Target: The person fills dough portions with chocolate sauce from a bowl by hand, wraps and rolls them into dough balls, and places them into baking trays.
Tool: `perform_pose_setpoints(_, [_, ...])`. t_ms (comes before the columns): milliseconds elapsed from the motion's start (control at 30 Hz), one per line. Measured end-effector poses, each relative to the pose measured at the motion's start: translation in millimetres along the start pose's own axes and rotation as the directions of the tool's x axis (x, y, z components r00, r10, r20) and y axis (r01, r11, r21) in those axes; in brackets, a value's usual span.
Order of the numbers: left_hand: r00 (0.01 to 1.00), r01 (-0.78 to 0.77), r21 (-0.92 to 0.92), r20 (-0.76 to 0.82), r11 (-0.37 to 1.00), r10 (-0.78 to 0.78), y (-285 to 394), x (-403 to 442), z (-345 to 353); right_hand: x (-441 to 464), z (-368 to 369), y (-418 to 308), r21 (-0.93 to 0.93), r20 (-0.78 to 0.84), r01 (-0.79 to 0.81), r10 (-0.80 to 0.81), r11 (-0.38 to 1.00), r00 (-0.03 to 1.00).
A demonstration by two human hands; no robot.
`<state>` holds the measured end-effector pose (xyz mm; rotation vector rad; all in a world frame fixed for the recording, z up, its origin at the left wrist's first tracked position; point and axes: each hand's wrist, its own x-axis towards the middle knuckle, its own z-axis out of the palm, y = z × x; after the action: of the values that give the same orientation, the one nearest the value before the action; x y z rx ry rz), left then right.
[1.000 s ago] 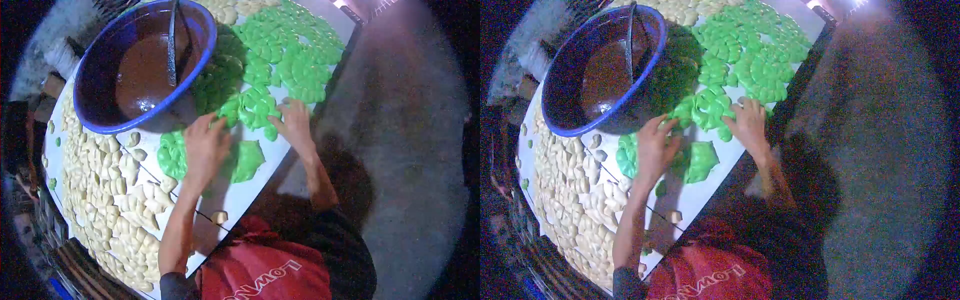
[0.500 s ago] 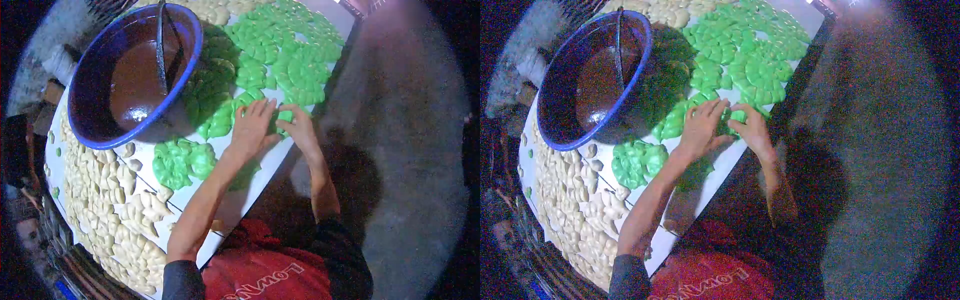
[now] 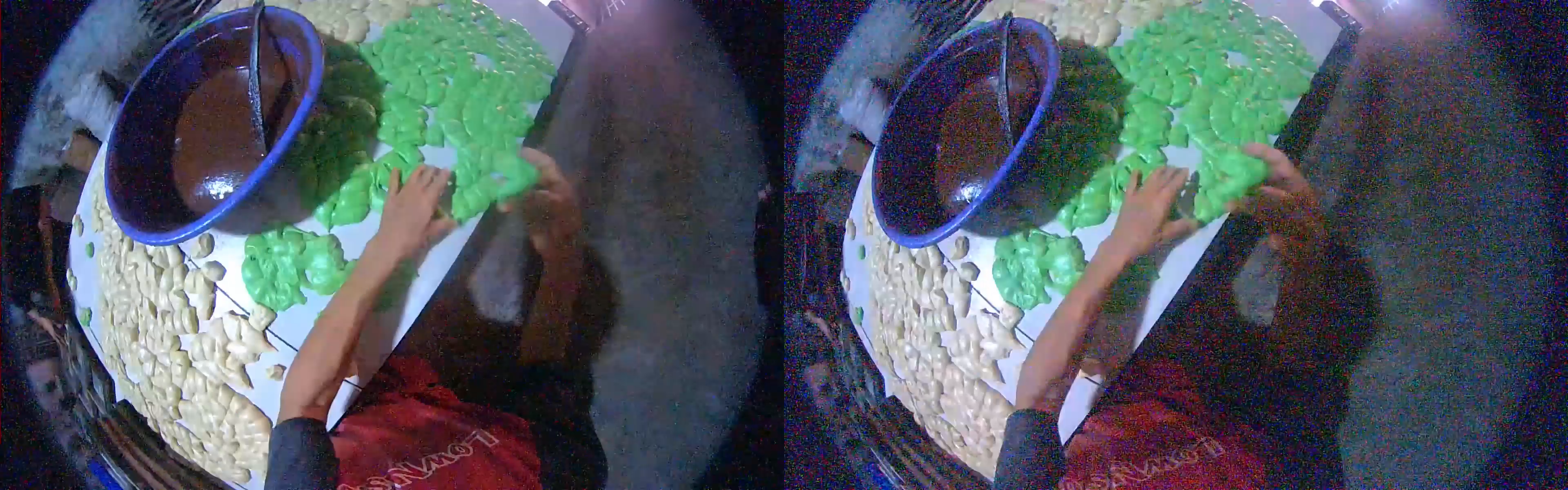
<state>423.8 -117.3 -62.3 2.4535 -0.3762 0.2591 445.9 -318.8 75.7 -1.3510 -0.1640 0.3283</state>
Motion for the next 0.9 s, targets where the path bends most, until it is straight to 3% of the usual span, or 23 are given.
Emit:
perform_pose_setpoints(67, [0.995, 0.077, -0.148, -0.046, 0.986, -0.084, 17, -6, -29, 5, 13, 16, 0.000, 0.005, 0.027, -0.027, 1.000, 1.000])
perform_pose_setpoints(100, [0.996, 0.082, -0.266, 0.000, 0.960, -0.085, 21, -6, -45, 9, 16, 26, -0.039, -0.028, -0.058, 0.057, 0.998, 0.998])
perform_pose_setpoints(133, [0.994, 0.081, -0.538, -0.019, 0.839, -0.108, 27, -9, -61, 9, 22, 31, -0.081, -0.009, -0.098, 0.098, 0.992, 0.995])
perform_pose_setpoints(200, [0.983, 0.117, -0.683, -0.021, 0.721, -0.180, 32, -21, -80, 1, 40, 43, -0.163, 0.032, -0.176, 0.184, 0.971, 0.982])
perform_pose_setpoints(233, [0.970, 0.212, -0.685, 0.060, 0.697, -0.237, 33, -28, -91, -1, 53, 48, -0.108, 0.050, -0.161, 0.167, 0.981, 0.985])
perform_pose_setpoints(300, [0.914, 0.394, -0.666, 0.212, 0.633, -0.346, 32, -44, -113, 1, 64, 52, -0.257, 0.073, -0.132, 0.156, 0.957, 0.985])
perform_pose_setpoints(333, [0.929, 0.315, -0.725, 0.103, 0.612, -0.356, 29, -54, -108, 1, 70, 55, -0.328, 0.085, -0.112, 0.148, 0.938, 0.985])
perform_pose_setpoints(400, [0.898, 0.358, -0.676, 0.060, 0.644, -0.436, 23, -77, -111, 2, 86, 65, -0.394, 0.126, 0.069, -0.020, 0.916, 0.992])
perform_pose_setpoints(433, [0.878, 0.383, -0.713, 0.084, 0.587, -0.470, 22, -88, -109, 2, 96, 70, -0.421, 0.152, 0.163, -0.107, 0.892, 0.983])
perform_pose_setpoints(467, [0.858, 0.402, -0.749, 0.107, 0.527, -0.502, 23, -98, -109, -2, 106, 66, -0.432, 0.136, 0.084, -0.027, 0.898, 0.990])
perform_pose_setpoints(500, [0.876, 0.323, -0.748, 0.004, 0.580, -0.483, 28, -106, -116, -5, 117, 60, -0.443, 0.119, 0.005, 0.054, 0.897, 0.991])
perform_pose_setpoints(533, [0.863, 0.248, -0.744, -0.121, 0.621, -0.490, 29, -113, -115, -1, 122, 64, -0.428, 0.194, 0.034, 0.054, 0.903, 0.980])
perform_pose_setpoints(600, [0.832, 0.082, -0.611, -0.393, 0.787, -0.392, 24, -115, -123, -12, 151, 54, -0.162, 0.214, -0.010, 0.045, 0.987, 0.976])
perform_pose_setpoints(633, [0.782, 0.019, -0.575, -0.501, 0.818, -0.370, 34, -111, -139, -14, 164, 51, -0.176, 0.222, 0.014, 0.026, 0.984, 0.975])
perform_pose_setpoints(733, [0.767, -0.138, -0.439, -0.615, 0.888, -0.185, 30, -109, -142, -26, 205, 32, 0.282, 0.407, -0.200, 0.071, 0.938, 0.911])
perform_pose_setpoints(767, [0.596, -0.223, -0.407, -0.776, 0.886, -0.207, 26, -101, -138, -21, 205, 41, 0.362, 0.492, -0.274, 0.067, 0.891, 0.868])
perform_pose_setpoints(867, [0.528, -0.258, -0.566, -0.761, 0.783, -0.376, 21, -109, -142, -19, 252, 15, 0.269, 0.444, -0.387, 0.243, 0.882, 0.862])
perform_pose_setpoints(900, [0.555, -0.264, -0.717, -0.660, 0.645, -0.506, 21, -116, -145, -2, 255, 29, 0.185, 0.649, -0.372, 0.171, 0.909, 0.741])
